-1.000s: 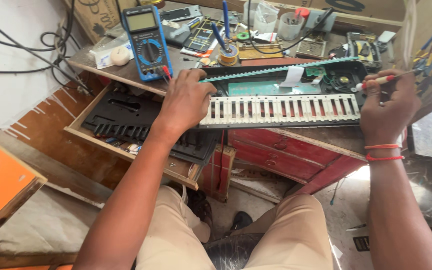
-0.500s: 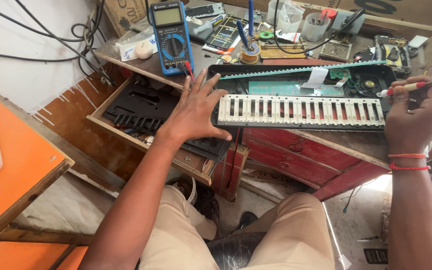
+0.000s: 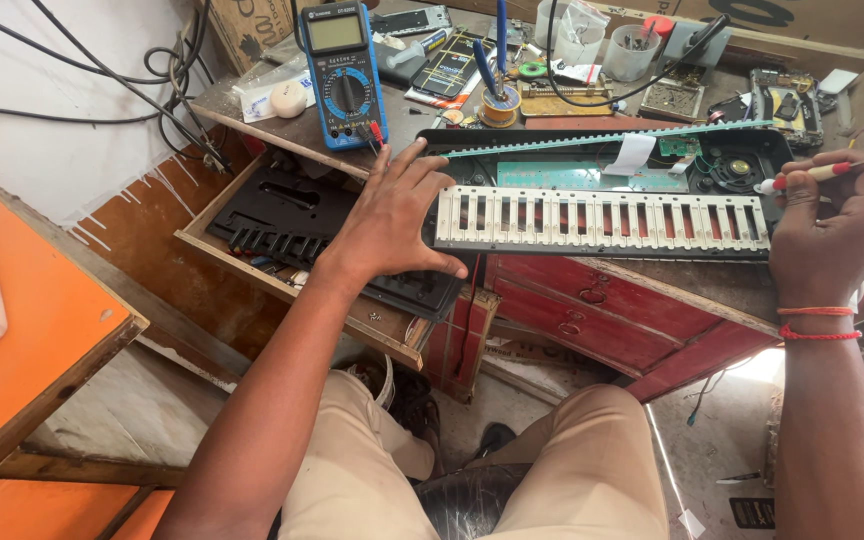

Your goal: The person works on a small keyboard instrument at a cluttered workbench. They use a screwdriver to loosen parts, lift the white key assembly out of the casing, hold and turn it over in both hands, then seat it back into the housing and press the keys while continuing to work on the mechanism with the screwdriver.

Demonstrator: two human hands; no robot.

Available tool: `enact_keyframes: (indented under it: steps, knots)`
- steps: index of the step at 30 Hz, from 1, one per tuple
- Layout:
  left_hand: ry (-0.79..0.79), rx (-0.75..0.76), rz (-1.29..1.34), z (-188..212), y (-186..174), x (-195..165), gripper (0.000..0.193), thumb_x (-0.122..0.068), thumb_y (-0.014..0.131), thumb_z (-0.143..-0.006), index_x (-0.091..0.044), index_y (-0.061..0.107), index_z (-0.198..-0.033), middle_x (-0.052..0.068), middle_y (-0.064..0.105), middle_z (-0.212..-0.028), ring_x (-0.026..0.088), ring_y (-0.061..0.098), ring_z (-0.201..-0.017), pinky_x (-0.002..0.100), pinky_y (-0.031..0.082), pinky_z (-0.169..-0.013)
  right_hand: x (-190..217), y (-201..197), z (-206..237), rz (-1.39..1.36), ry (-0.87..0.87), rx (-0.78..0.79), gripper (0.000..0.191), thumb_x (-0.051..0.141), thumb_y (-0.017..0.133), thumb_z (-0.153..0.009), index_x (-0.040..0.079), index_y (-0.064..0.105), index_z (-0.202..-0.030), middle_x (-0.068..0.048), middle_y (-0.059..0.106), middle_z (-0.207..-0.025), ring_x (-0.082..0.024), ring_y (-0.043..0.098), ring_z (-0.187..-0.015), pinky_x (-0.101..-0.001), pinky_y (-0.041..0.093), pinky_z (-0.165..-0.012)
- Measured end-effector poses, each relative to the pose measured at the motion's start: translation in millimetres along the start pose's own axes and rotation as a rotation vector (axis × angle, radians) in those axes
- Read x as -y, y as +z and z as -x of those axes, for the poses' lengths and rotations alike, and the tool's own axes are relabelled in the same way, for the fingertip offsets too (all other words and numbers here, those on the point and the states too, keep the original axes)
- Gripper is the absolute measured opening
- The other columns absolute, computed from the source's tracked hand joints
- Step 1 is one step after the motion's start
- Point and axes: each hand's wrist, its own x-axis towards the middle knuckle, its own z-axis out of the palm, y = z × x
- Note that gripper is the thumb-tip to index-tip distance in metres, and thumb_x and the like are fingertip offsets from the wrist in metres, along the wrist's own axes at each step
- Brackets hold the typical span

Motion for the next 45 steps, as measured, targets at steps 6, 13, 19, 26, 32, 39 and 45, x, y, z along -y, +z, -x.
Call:
enact_keyframes:
  steps: [6, 13, 19, 26, 32, 39, 45]
  knots:
    - [-0.008, -0.022, 0.038, 2, 5, 1, 0.115, -0.065, 0.094, -0.046, -0.006, 0.055, -0.136, 0.015, 0.053, -0.143, 0.038, 0.034, -0.147, 0.058, 0.015, -0.124, 1, -1, 0, 0.035, -0.073, 0.012, 0.017, -0.016, 0.062, -0.114, -0.005, 0.052, -0.123, -0.015, 0.074, -0.109, -0.019, 0.076, -0.100, -0.0252, 0.060, -0.088]
    - [-0.020, -0.028, 0.074, 4, 6, 0, 0.115, -0.060, 0.095, -0.047, -0.009, 0.053, -0.141, 0.016, 0.054, -0.142, 0.035, 0.038, -0.144, 0.054, 0.018, -0.125, 3, 0, 0, 0.005, -0.017, 0.016, 0.016, -0.014, 0.062, -0.114, -0.004, 0.053, -0.123, -0.014, 0.074, -0.109, -0.018, 0.076, -0.100, -0.0241, 0.060, -0.087]
    - [-0.005, -0.027, 0.051, 3, 6, 1, 0.110, -0.062, 0.093, -0.048, -0.007, 0.060, -0.138, 0.012, 0.059, -0.137, 0.033, 0.039, -0.144, 0.055, 0.018, -0.124, 6, -1, -3, 0.043, 0.020, 0.025, 0.016, -0.015, 0.063, -0.113, -0.004, 0.054, -0.120, -0.014, 0.074, -0.105, -0.017, 0.076, -0.096, -0.0242, 0.058, -0.082]
    - [0.019, -0.056, 0.054, 4, 8, 2, 0.105, -0.063, 0.092, -0.049, -0.005, 0.065, -0.133, 0.011, 0.063, -0.133, 0.031, 0.043, -0.142, 0.055, 0.019, -0.125, 6, -1, -3, 0.041, 0.013, 0.033, 0.015, -0.015, 0.062, -0.112, -0.003, 0.054, -0.116, -0.013, 0.074, -0.106, -0.016, 0.076, -0.097, -0.0234, 0.058, -0.083]
    - [0.008, -0.076, 0.065, 6, 8, 3, 0.086, -0.061, 0.092, -0.051, -0.014, 0.075, -0.121, 0.008, 0.065, -0.130, 0.028, 0.047, -0.139, 0.055, 0.021, -0.125, 1, 0, -2, 0.091, -0.003, 0.022, 0.016, -0.014, 0.067, -0.112, -0.004, 0.056, -0.120, -0.014, 0.074, -0.106, -0.018, 0.076, -0.098, -0.0242, 0.056, -0.079]
    - [0.037, -0.113, 0.105, 9, 8, 1, 0.083, -0.055, 0.093, -0.057, -0.011, 0.070, -0.125, 0.010, 0.061, -0.136, 0.033, 0.044, -0.140, 0.058, 0.022, -0.123, -14, 0, 3, 0.010, 0.007, -0.047, 0.013, -0.010, 0.060, -0.114, -0.003, 0.052, -0.121, -0.012, 0.073, -0.111, -0.016, 0.074, -0.099, -0.0238, 0.057, -0.088]
    - [0.091, -0.124, 0.128, 10, 7, -2, 0.054, -0.047, 0.093, -0.069, -0.014, 0.074, -0.108, 0.010, 0.062, -0.136, 0.034, 0.044, -0.141, 0.060, 0.021, -0.122, -24, -3, 8, -0.120, -0.084, -0.112, 0.019, -0.007, 0.042, -0.117, -0.004, 0.046, -0.136, -0.012, 0.061, -0.101, -0.016, 0.063, -0.090, -0.0253, 0.052, -0.085]
